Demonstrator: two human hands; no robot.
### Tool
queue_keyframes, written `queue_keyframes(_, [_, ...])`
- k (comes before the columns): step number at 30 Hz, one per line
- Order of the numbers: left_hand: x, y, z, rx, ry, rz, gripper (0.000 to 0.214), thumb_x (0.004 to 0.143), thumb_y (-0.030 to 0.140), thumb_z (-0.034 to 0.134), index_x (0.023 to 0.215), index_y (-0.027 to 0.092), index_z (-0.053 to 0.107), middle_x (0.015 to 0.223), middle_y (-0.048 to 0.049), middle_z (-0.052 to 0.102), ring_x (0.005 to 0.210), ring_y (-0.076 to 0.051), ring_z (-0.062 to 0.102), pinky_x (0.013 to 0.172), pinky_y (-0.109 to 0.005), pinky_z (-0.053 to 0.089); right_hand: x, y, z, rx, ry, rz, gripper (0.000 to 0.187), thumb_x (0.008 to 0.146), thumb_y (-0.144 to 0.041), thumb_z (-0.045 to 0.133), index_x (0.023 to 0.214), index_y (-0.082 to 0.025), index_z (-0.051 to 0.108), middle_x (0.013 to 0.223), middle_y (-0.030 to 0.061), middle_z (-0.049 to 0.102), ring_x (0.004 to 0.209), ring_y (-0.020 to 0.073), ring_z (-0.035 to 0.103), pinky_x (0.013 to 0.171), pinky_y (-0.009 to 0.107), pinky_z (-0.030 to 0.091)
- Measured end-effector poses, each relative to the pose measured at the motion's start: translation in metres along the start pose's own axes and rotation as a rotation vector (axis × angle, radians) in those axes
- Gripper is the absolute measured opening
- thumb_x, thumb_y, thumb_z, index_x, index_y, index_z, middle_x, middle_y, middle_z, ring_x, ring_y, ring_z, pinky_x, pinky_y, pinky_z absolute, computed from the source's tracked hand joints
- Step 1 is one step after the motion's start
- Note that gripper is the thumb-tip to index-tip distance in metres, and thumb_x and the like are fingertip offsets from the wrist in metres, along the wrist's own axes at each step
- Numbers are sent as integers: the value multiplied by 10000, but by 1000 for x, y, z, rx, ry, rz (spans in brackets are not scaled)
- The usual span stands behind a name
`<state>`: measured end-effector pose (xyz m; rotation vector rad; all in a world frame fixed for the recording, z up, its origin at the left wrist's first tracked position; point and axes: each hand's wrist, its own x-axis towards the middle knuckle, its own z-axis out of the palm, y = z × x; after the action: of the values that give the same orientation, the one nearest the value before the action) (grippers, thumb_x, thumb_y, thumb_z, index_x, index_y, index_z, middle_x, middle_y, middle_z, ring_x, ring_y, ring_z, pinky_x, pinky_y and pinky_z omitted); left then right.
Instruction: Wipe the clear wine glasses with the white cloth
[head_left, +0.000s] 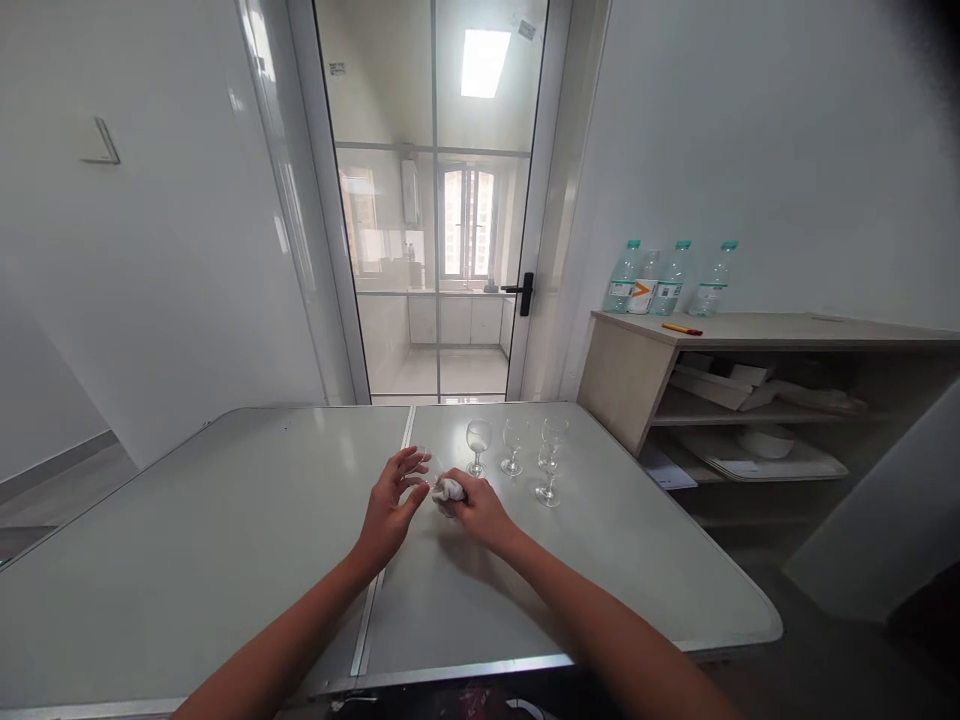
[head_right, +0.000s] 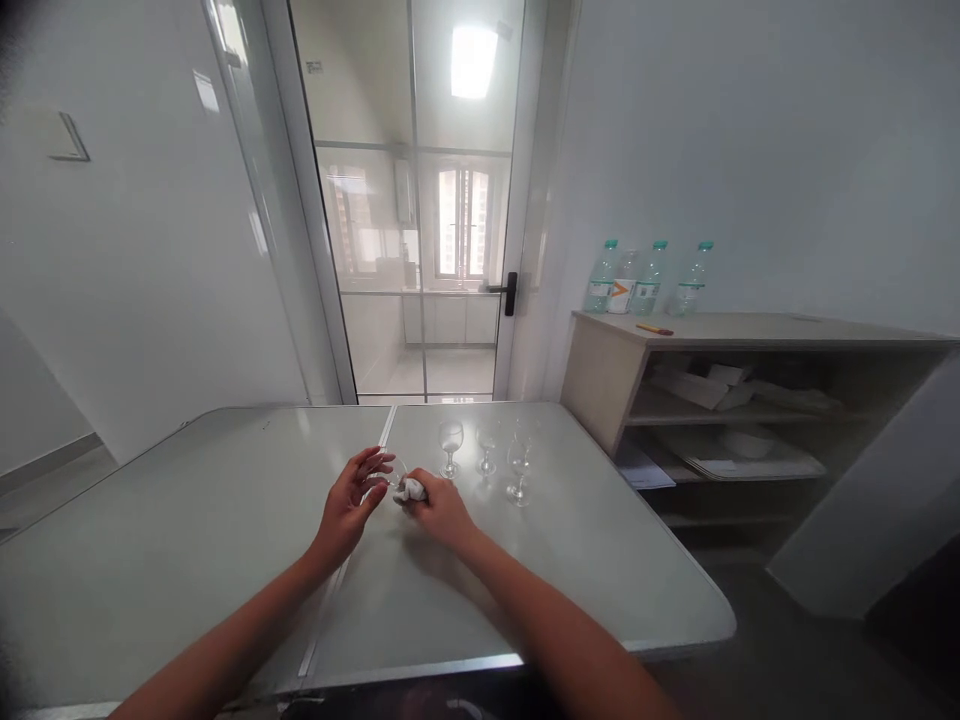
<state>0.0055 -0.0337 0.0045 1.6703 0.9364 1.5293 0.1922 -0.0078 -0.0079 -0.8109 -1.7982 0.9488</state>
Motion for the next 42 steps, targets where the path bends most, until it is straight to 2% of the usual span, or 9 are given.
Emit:
queue_keyframes(5, [3,-4,-4,-96,-52,-34,518,937,421,632,1382,208,473,1338,-167,617,1101,-241,644,970,-438,530,2,1,0,441,4,199,295,817,-453,702,933,-185,658,776,-5,585,683,143,498,664,266,401])
queue_keyframes(12, [-1,-6,0,-84,-124,36,570,931,399,646,1436,245,431,1412,-160,562,1188,-258,613,1023,-441,492,-5,-9,-3,295,-92,59,395,795,-405,756,1107,-199,630,918,17,626,812,174,548,732,283,444])
queue_keyframes(15, [0,-6,-1,-107,-133,44,540,943,400,630,1421,237,442,1381,-160,579,1152,-246,623,1027,-442,485,-5,-9,-1,298,-53,70,312,808,-436,737,978,-196,633,824,1,590,747,161,515,704,280,432])
queue_keyframes(19, [2,-2,-4,-152,-168,40,526,944,422,623,1402,227,452,1377,-179,580,1136,-257,625,974,-435,517,-2,-5,-1,483,-49,175,386,804,-547,730,860,-189,599,748,-2,551,673,152,488,655,283,420])
queue_keyframes(24, [-2,2,-5,-84,-169,176,545,944,386,633,1428,248,424,1406,-180,545,1192,-278,595,980,-467,526,1,-3,-9,490,165,108,389,826,-549,721,984,-210,613,811,6,557,713,154,487,670,268,420])
queue_keyframes(28, [-7,-3,-5,26,-42,353,556,934,352,643,1429,259,407,1390,-158,522,1284,-301,533,1010,-536,539,2,-4,-15,428,360,117,414,825,-583,707,1024,-238,593,836,12,569,741,167,500,674,266,441])
queue_keyframes(31, [-8,-10,-6,44,-19,443,564,932,327,645,1436,276,395,1397,-146,500,1338,-315,496,1026,-561,537,2,-5,-13,532,276,207,447,848,-648,639,1008,-234,593,821,24,592,731,177,533,644,276,454])
queue_keyframes(35, [-10,-15,-9,123,-182,480,585,952,316,607,1484,296,364,1400,-158,503,1312,-313,528,999,-551,556,0,-6,-6,640,19,255,430,795,-564,733,1038,-223,635,865,38,637,751,183,581,653,287,463])
queue_keyframes(42, [-14,-6,-3,460,-510,660,615,950,189,564,1518,265,339,1461,-178,527,1345,-324,496,1069,-573,457,-1,14,-5,432,135,247,264,631,-237,783,850,-169,651,742,-21,607,673,133,519,600,240,405])
